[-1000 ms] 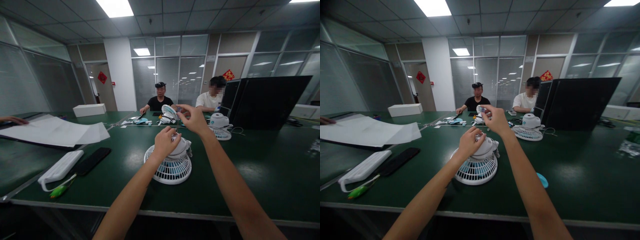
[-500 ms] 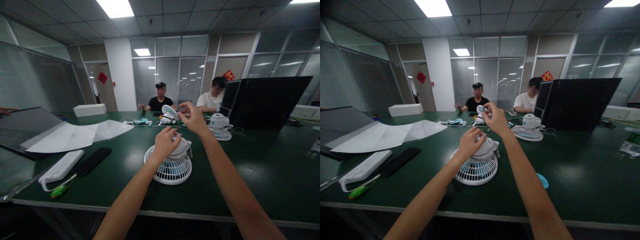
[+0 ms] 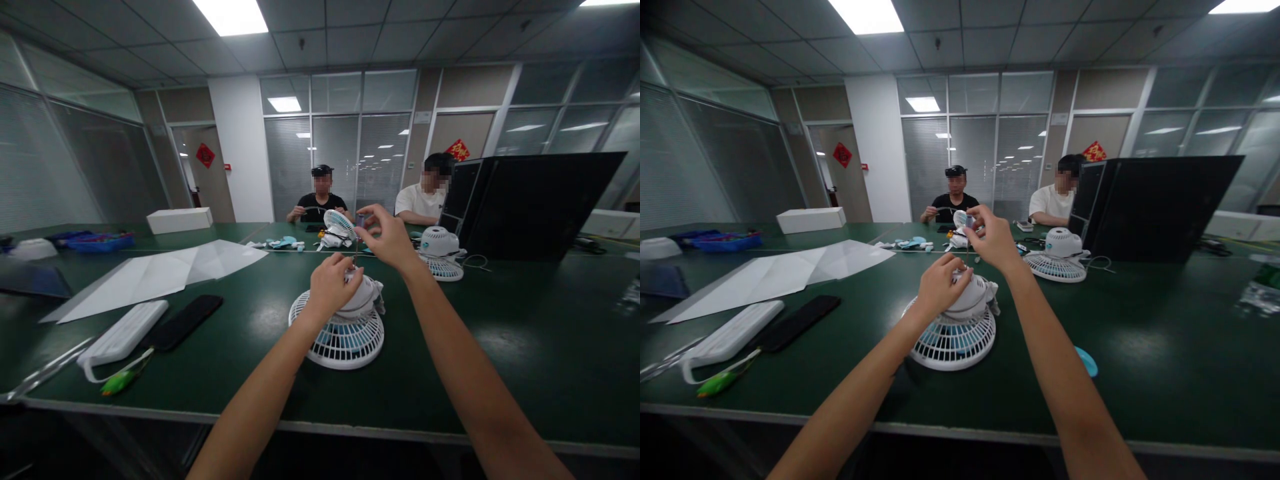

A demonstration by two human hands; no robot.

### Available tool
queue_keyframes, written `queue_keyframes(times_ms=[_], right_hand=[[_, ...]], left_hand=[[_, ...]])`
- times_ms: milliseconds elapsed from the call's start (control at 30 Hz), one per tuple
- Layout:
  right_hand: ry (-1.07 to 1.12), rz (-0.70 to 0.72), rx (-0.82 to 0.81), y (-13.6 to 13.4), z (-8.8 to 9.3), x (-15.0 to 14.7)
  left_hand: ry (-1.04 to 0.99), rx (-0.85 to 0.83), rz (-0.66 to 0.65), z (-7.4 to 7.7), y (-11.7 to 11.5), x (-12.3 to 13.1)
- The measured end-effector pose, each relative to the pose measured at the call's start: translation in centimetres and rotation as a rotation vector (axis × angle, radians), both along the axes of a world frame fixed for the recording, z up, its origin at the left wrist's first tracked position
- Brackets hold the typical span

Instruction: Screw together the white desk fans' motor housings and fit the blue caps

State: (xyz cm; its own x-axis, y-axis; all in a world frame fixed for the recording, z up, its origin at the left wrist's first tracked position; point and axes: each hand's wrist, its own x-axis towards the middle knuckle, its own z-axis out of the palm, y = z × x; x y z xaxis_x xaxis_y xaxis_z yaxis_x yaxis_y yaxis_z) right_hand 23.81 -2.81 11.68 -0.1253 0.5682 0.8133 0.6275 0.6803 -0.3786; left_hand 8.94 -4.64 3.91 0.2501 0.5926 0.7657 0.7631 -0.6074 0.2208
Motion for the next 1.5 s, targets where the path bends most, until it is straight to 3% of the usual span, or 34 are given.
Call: queue_keyframes(times_ms=[133, 400, 700, 867, 967, 1100, 1267, 1367, 1500], right_hand=[[-0.012, -0.034, 0.026, 0.0, 0.1, 0.2], [0.113, 0.039, -0.105, 0.3, -0.1, 0.4], [0.265, 0.005, -0.056, 0.7, 0.2, 1.1], [0.195, -0.132, 0.005, 0.8, 0.3, 3.0], [-0.043, -0.29, -0.075, 0.7, -1.1, 4.3], [-0.549, -0.468, -0.496, 0.1, -5.4, 6.1], [-0.733, -0.468, -0.755, -0.2, -10.5, 8.2], [-0.756, -0.443, -0.838, -0.1, -11.3, 8.6], [-0.729, -0.424, -0.915, -0.3, -10.1, 9.1]], left_hand=[[-0.003, -0.015, -0.004, 0.1, -0.2, 0.0], [0.011, -0.013, 0.009, 0.1, -0.1, 0.0], [0.012, 0.001, 0.002, 0.0, 0.0, 0.0], [-0.011, -0.017, -0.01, 0.0, 0.1, 0.0], [-0.023, -0.015, -0.02, -0.1, 0.1, 0.0], [-0.05, -0.015, -0.027, -0.3, 0.2, 0.1], [-0.072, -0.026, -0.034, -0.2, 0.3, 0.1], [-0.082, -0.023, -0.032, -0.1, 0.2, 0.1], [-0.087, -0.038, -0.026, -0.1, 0.1, 0.1]])
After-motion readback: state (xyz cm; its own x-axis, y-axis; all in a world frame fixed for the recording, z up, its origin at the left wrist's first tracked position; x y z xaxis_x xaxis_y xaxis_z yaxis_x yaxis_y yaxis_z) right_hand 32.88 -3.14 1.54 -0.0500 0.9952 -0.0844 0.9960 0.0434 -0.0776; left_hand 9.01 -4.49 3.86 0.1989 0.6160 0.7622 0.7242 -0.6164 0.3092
